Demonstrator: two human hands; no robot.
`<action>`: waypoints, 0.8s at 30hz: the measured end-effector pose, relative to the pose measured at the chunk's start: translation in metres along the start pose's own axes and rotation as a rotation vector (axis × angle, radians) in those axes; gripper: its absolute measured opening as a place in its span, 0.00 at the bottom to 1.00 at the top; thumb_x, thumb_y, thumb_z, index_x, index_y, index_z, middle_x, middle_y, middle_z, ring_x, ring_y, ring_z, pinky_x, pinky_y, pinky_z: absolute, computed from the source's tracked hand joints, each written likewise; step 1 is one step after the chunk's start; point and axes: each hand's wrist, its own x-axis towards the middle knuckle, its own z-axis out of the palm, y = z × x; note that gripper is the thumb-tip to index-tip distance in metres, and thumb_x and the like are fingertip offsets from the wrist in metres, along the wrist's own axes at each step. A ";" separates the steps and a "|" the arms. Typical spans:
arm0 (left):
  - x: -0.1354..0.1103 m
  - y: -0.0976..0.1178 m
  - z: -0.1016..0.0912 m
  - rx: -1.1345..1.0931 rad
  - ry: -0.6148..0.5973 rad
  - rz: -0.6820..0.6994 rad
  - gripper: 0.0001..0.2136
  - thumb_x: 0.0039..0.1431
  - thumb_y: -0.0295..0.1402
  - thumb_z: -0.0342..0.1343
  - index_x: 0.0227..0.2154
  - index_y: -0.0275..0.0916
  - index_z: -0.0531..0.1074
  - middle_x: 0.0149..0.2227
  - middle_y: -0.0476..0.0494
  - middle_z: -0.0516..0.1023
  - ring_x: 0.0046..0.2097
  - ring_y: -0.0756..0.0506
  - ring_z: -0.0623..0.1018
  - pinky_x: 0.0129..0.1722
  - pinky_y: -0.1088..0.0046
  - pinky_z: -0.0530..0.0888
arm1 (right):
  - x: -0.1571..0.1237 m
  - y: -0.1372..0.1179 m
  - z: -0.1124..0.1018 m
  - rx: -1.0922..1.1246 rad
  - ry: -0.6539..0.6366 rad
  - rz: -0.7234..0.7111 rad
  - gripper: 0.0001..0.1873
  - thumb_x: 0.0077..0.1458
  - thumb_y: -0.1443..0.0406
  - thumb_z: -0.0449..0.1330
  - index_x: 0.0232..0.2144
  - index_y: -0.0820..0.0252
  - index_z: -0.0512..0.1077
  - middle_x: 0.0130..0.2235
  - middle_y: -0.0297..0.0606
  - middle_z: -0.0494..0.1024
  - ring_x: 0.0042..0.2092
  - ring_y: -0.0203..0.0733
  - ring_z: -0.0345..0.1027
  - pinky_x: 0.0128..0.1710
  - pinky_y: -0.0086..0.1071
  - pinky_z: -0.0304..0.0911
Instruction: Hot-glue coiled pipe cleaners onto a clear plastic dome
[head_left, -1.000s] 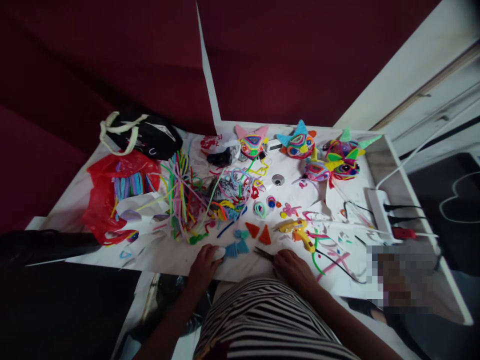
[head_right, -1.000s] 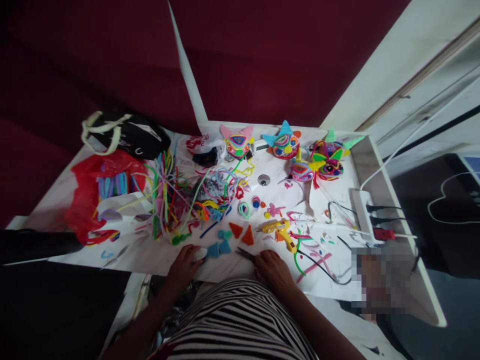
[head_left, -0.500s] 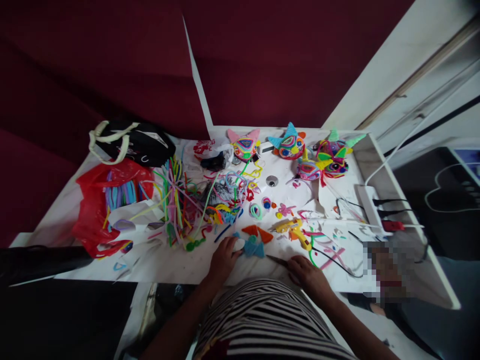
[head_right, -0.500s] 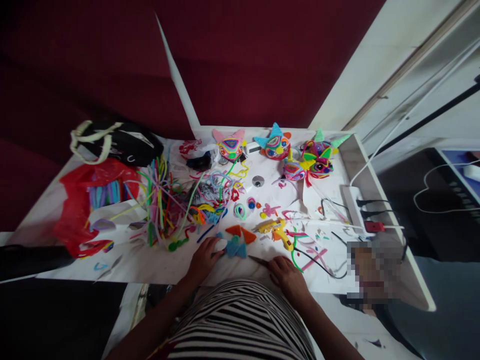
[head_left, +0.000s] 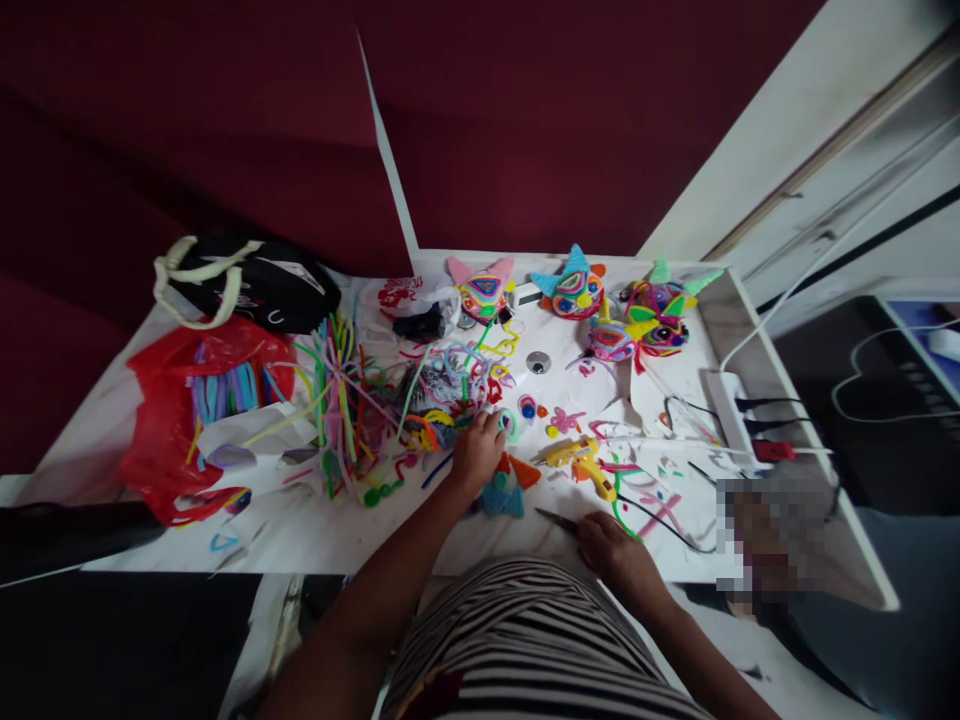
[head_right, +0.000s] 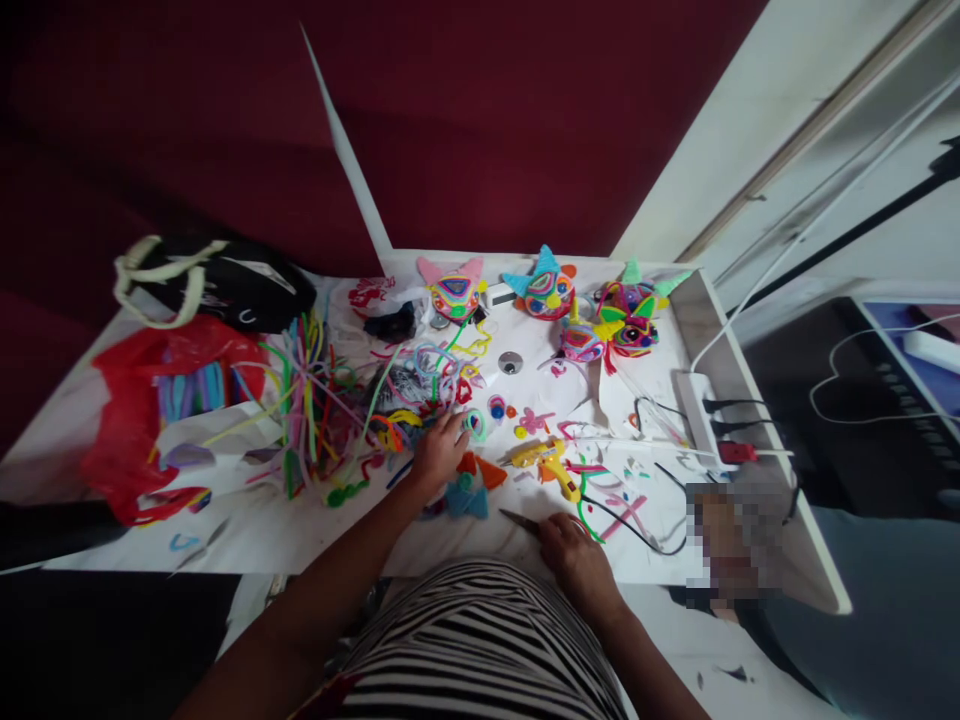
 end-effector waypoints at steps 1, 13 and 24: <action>0.010 0.005 0.001 0.016 -0.019 -0.016 0.13 0.64 0.36 0.53 0.50 0.37 0.68 0.51 0.40 0.71 0.47 0.44 0.75 0.45 0.61 0.76 | 0.000 -0.001 -0.002 0.004 -0.003 0.007 0.10 0.61 0.63 0.57 0.43 0.60 0.69 0.45 0.38 0.73 0.41 0.37 0.69 0.37 0.34 0.70; 0.040 0.012 0.006 0.143 -0.125 -0.092 0.13 0.64 0.36 0.53 0.48 0.36 0.69 0.49 0.40 0.72 0.46 0.44 0.75 0.45 0.60 0.75 | 0.003 -0.001 -0.004 0.023 -0.034 0.047 0.11 0.60 0.62 0.57 0.44 0.60 0.70 0.45 0.39 0.73 0.42 0.38 0.70 0.39 0.36 0.70; 0.053 0.046 0.011 0.014 -0.244 0.321 0.13 0.64 0.36 0.53 0.49 0.37 0.69 0.50 0.40 0.72 0.47 0.44 0.75 0.46 0.60 0.75 | 0.004 0.005 -0.001 -0.010 -0.057 0.025 0.12 0.60 0.61 0.57 0.45 0.60 0.70 0.46 0.39 0.73 0.44 0.40 0.70 0.41 0.39 0.69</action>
